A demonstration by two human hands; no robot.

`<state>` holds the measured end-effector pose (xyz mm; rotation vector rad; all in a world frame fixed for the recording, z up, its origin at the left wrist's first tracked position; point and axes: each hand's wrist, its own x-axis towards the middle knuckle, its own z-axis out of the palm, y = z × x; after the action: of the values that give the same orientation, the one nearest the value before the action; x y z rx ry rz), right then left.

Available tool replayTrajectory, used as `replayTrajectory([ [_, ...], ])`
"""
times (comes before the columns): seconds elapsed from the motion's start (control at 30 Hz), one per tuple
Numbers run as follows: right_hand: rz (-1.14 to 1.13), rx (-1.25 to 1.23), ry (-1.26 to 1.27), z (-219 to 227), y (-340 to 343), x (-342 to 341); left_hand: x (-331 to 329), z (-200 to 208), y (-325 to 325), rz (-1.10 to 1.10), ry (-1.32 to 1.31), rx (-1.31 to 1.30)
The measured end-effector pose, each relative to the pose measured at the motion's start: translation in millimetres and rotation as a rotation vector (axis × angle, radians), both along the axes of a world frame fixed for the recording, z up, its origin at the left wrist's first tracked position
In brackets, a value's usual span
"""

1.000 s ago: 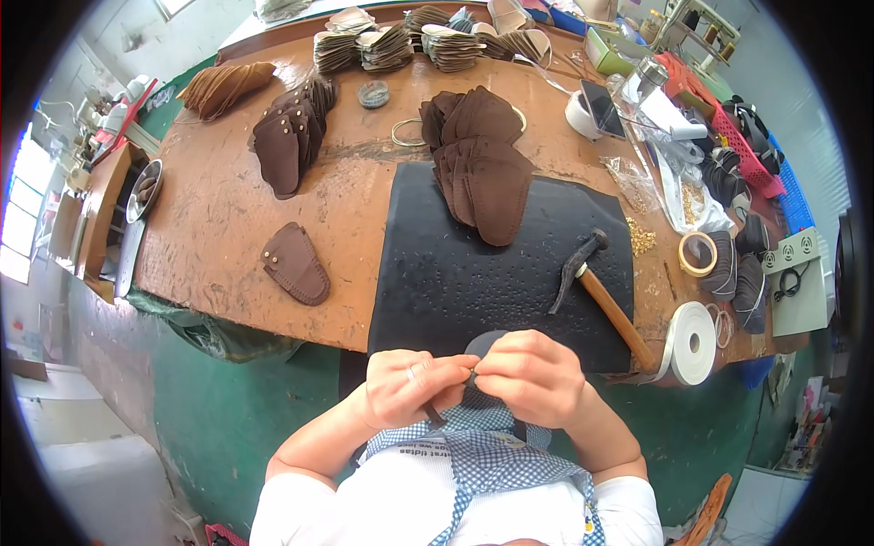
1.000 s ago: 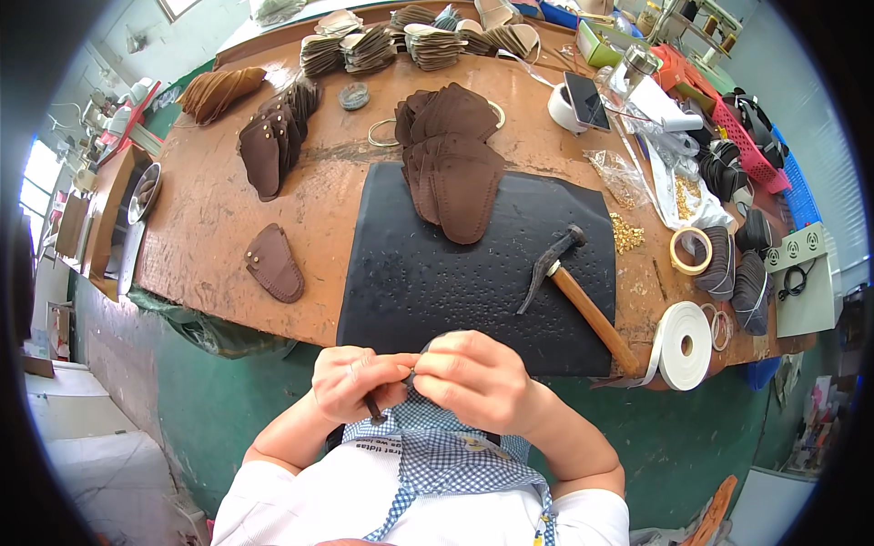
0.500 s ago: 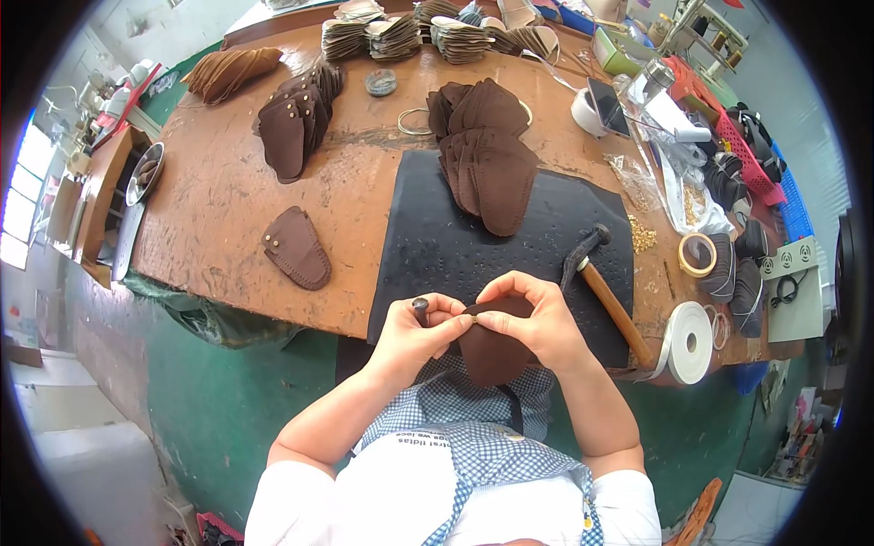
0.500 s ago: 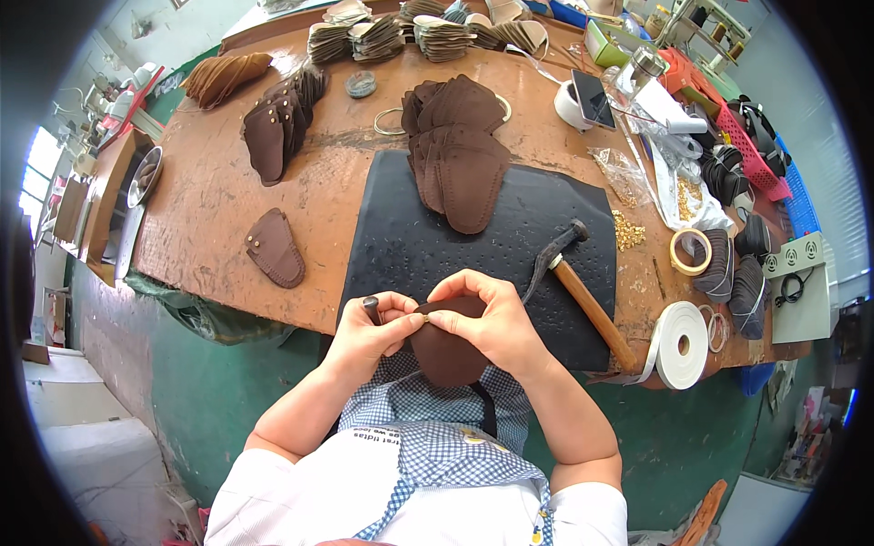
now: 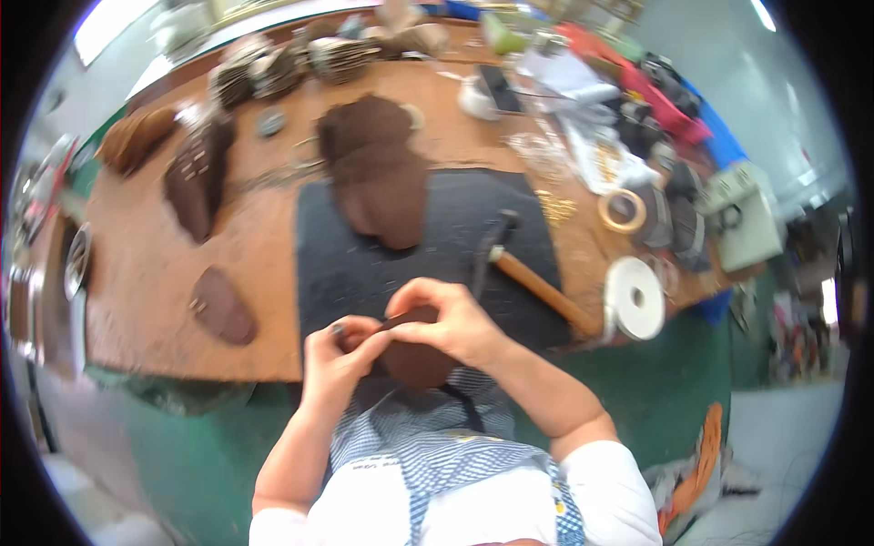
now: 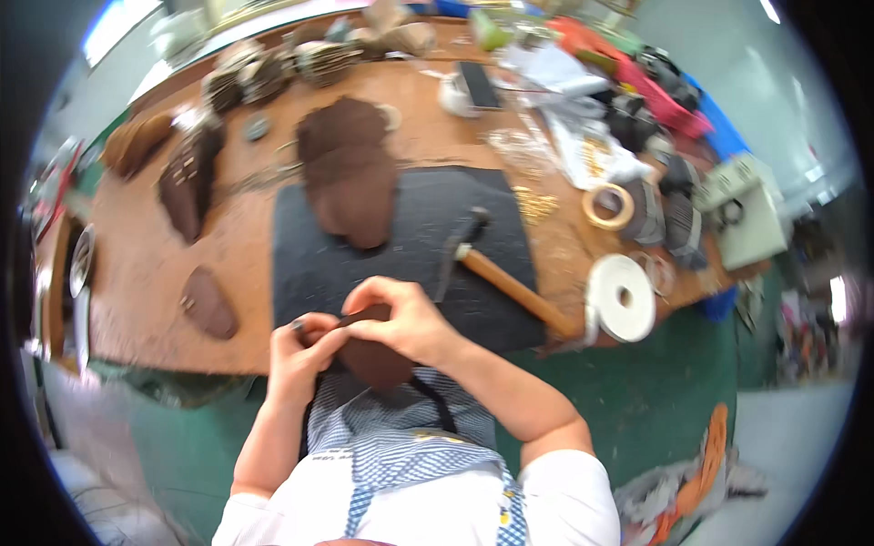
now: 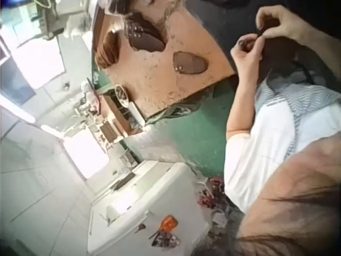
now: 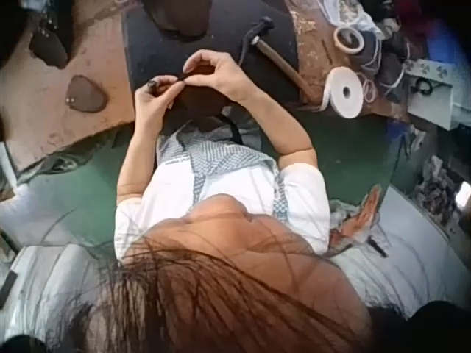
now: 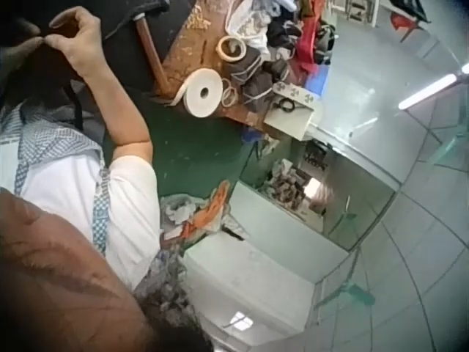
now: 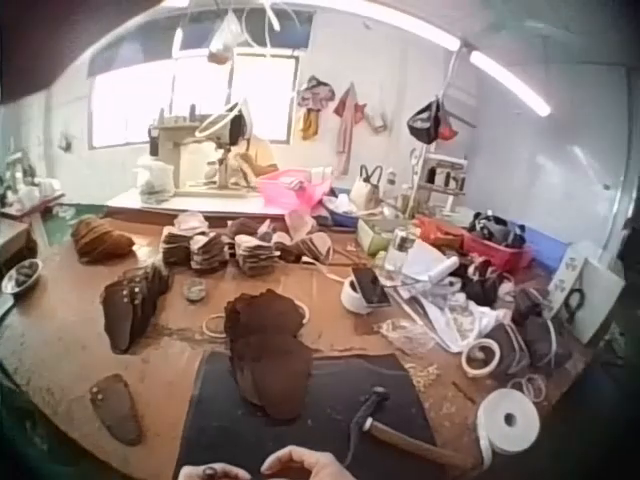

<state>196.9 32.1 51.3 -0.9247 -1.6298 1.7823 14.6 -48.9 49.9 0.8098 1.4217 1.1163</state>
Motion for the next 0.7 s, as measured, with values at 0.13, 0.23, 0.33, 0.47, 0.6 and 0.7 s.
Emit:
replayTrajectory([
  [0.13,0.017,-0.008,0.033,-0.5,-6.8,0.0,-2.6,-6.8,-2.5,-0.015,-0.033,0.023],
  [0.23,0.050,-0.073,0.043,0.5,-7.7,7.7,1.3,-9.4,1.1,-0.073,0.013,0.079],
  [0.33,0.029,0.049,0.018,1.5,-5.2,17.5,2.2,-1.0,8.7,-0.089,0.203,0.205],
  [0.47,-0.451,0.379,-0.241,7.0,77.8,77.6,-17.0,29.2,22.7,0.113,0.493,0.537],
  [0.6,-0.857,0.647,-0.767,-33.0,191.6,189.1,-23.9,50.3,51.3,-0.012,0.973,1.149],
  [0.7,-0.765,0.679,-0.862,-56.4,223.7,200.9,-24.9,25.3,43.3,-0.374,1.129,1.180],
])
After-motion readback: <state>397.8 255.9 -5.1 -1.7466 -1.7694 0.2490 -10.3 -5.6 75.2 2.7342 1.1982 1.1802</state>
